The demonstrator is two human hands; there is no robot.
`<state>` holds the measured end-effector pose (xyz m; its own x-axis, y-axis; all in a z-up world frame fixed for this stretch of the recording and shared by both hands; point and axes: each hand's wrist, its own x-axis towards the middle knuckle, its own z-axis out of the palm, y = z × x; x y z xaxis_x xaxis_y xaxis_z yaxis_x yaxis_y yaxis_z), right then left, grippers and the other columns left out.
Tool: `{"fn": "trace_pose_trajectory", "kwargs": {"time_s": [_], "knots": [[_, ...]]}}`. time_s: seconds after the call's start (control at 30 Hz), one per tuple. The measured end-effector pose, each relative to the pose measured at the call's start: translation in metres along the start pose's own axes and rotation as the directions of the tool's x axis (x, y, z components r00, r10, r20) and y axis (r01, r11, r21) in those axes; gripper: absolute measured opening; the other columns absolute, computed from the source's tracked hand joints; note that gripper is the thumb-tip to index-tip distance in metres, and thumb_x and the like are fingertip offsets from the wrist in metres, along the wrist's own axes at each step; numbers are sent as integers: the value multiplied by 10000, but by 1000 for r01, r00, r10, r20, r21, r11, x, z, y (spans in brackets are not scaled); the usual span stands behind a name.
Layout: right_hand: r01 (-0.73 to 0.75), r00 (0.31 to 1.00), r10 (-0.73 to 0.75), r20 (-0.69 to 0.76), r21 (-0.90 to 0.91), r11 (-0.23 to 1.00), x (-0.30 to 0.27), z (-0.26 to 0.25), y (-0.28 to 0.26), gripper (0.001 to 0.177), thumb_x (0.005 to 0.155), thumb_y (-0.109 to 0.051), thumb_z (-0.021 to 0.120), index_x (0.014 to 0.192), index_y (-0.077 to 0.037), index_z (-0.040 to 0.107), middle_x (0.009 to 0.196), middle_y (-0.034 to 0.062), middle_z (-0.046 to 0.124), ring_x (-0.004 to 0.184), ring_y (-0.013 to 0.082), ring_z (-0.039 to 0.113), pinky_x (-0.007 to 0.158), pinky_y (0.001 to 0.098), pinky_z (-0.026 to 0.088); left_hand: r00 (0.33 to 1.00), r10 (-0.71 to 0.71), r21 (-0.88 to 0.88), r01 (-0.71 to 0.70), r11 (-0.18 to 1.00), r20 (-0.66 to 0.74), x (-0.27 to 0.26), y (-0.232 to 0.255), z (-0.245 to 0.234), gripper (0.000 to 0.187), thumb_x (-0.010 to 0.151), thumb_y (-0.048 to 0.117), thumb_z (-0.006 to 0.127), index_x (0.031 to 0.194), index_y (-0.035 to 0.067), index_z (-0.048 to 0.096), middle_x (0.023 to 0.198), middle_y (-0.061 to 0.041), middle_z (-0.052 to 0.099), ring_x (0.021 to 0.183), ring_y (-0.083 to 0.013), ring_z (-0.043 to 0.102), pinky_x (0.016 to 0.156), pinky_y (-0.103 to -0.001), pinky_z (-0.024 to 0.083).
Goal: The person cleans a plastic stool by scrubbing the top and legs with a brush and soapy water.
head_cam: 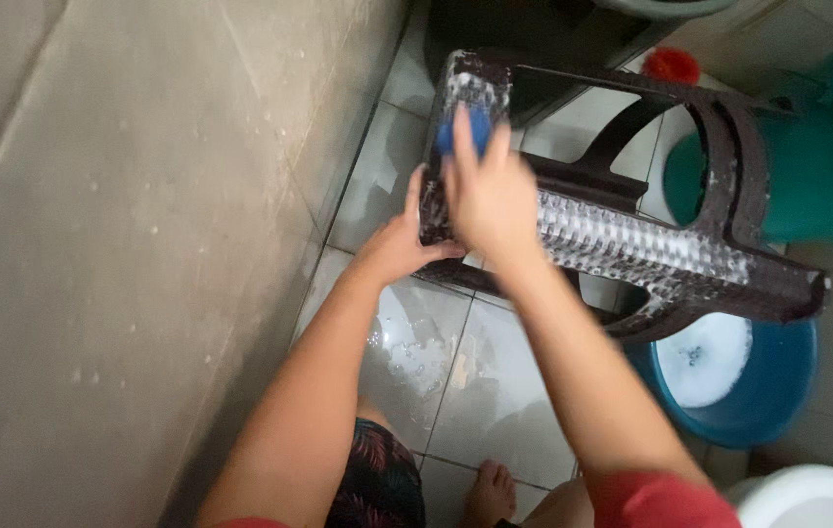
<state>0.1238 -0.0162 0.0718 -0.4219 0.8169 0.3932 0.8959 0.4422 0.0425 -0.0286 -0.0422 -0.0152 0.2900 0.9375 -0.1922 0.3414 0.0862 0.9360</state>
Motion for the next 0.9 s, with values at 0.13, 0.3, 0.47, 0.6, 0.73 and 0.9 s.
{"fn": "trace_pose_trajectory", "kwargs": {"time_s": [0.13, 0.3, 0.47, 0.6, 0.73, 0.9], "knots": [[-53, 976, 42, 215, 47, 997, -28, -12, -25, 664, 971, -301, 699, 1551, -106, 443, 1126, 281, 576, 816, 423, 659, 649, 506, 555, 993, -107, 64, 103, 993, 56, 12, -8, 8, 1257, 813, 393, 749, 1682, 209, -139, 1357, -258, 657, 1240, -421, 658, 1041, -460, 507], [-38, 999, 34, -34, -114, 993, 80, 23, 31, 556, 1024, -320, 671, 1497, -86, 494, 1189, 310, 573, 867, 402, 666, 711, 479, 563, 992, 125, -13, -125, 992, -27, 7, -13, 11, 1320, 779, 459, 873, 1618, 169, -104, 1430, -276, 583, 1320, -429, 583, 1078, -466, 459], [20, 999, -19, 30, -35, 999, 23, 4, 4, 606, 1005, -267, 683, 1535, -63, 472, 1250, 352, 555, 841, 413, 665, 696, 479, 566, 990, 138, 9, -138, 990, -19, 9, -14, 12, 1320, 792, 491, 861, 1619, 160, -113, 1461, -270, 560, 1337, -432, 560, 1091, -465, 446], [5, 989, -12, 147, 46, 999, -23, -10, -28, 650, 970, -297, 697, 1544, -101, 464, 1123, 264, 568, 817, 399, 657, 679, 484, 561, 992, -107, 88, 101, 991, 67, 16, -18, 11, 1287, 788, 459, 772, 1652, 185, -141, 1388, -251, 632, 1277, -414, 629, 1048, -462, 498], [-62, 997, 66, 37, -98, 993, 52, 23, 10, 567, 1022, -291, 659, 1512, -68, 481, 1262, 333, 560, 836, 397, 672, 667, 490, 561, 997, 69, 91, -65, 994, -43, 6, -11, 12, 1313, 791, 514, 877, 1608, 176, -94, 1415, -292, 570, 1281, -458, 569, 1037, -490, 461], [-32, 995, 25, -96, -70, 997, 46, 19, 18, 590, 1028, -300, 681, 1535, -99, 455, 1292, 365, 539, 871, 403, 671, 706, 464, 578, 1000, 17, 50, -17, 999, -11, 5, -7, 10, 1317, 758, 525, 855, 1616, 188, -84, 1363, -266, 629, 1274, -425, 607, 1046, -475, 474]]}}
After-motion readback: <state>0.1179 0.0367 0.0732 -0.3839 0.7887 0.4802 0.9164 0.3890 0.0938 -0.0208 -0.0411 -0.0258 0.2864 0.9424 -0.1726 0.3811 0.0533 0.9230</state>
